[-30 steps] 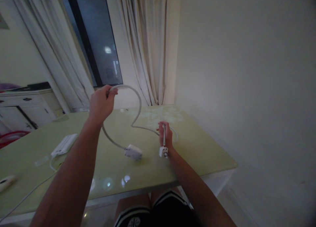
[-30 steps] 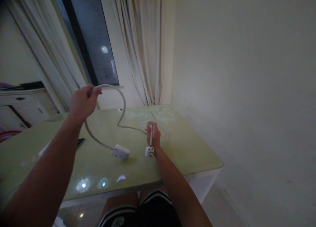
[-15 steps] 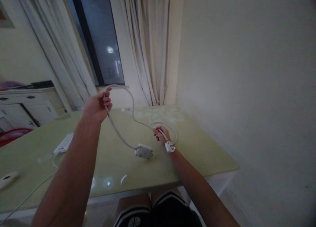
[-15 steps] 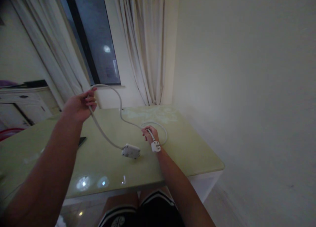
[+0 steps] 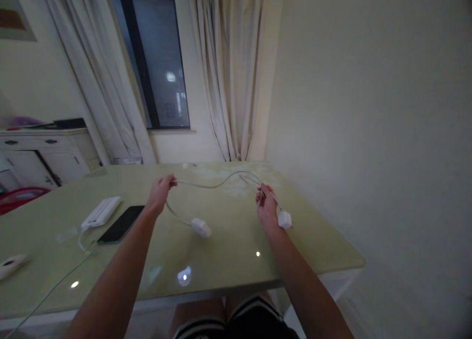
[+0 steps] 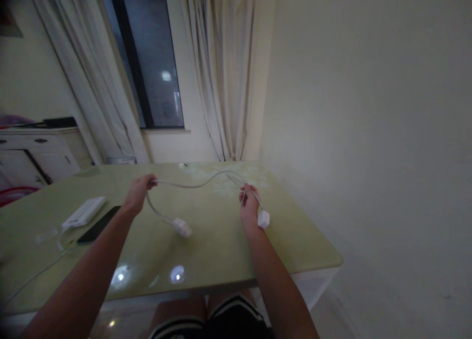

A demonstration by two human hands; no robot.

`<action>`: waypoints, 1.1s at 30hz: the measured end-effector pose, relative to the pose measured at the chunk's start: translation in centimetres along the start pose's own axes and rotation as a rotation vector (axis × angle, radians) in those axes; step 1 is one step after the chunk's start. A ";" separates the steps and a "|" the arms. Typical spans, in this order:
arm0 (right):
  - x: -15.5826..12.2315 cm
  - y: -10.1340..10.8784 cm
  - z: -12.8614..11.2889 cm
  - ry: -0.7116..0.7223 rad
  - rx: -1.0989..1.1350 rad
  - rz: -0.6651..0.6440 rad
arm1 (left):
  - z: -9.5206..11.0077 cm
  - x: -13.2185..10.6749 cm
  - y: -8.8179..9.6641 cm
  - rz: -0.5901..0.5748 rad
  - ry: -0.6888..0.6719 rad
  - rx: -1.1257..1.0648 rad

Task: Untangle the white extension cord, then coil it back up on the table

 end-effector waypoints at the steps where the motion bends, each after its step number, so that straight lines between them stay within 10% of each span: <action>1: -0.1 0.1 0.2 0.010 -0.019 -0.003 | -0.3 -0.6 -0.5 -0.023 -0.030 0.076; 7: -1.5 -0.7 2.8 -0.008 -0.170 -0.088 | -1.6 -3.8 -5.1 -0.232 -0.316 0.646; 12: -1.9 -1.2 3.9 0.063 -0.338 -0.125 | -2.6 -7.1 -4.9 -0.132 -0.482 0.652; 19: -2.0 -2.4 5.4 0.305 -0.842 -0.214 | -5.3 -10.6 -2.4 -0.218 -0.478 0.605; 33: -1.7 -3.7 6.1 0.363 -1.039 -0.330 | -7.9 -8.8 -8.3 -0.520 -0.350 0.731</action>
Point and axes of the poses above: each hand's wrist, its own x-axis towards the middle knuckle, its own y-axis out of the back of the hand, z = x × y, the point moved 6 cm from there along x, towards the middle knuckle, and after that the axes turned 2 degrees about -z, right-handed, at the moved point
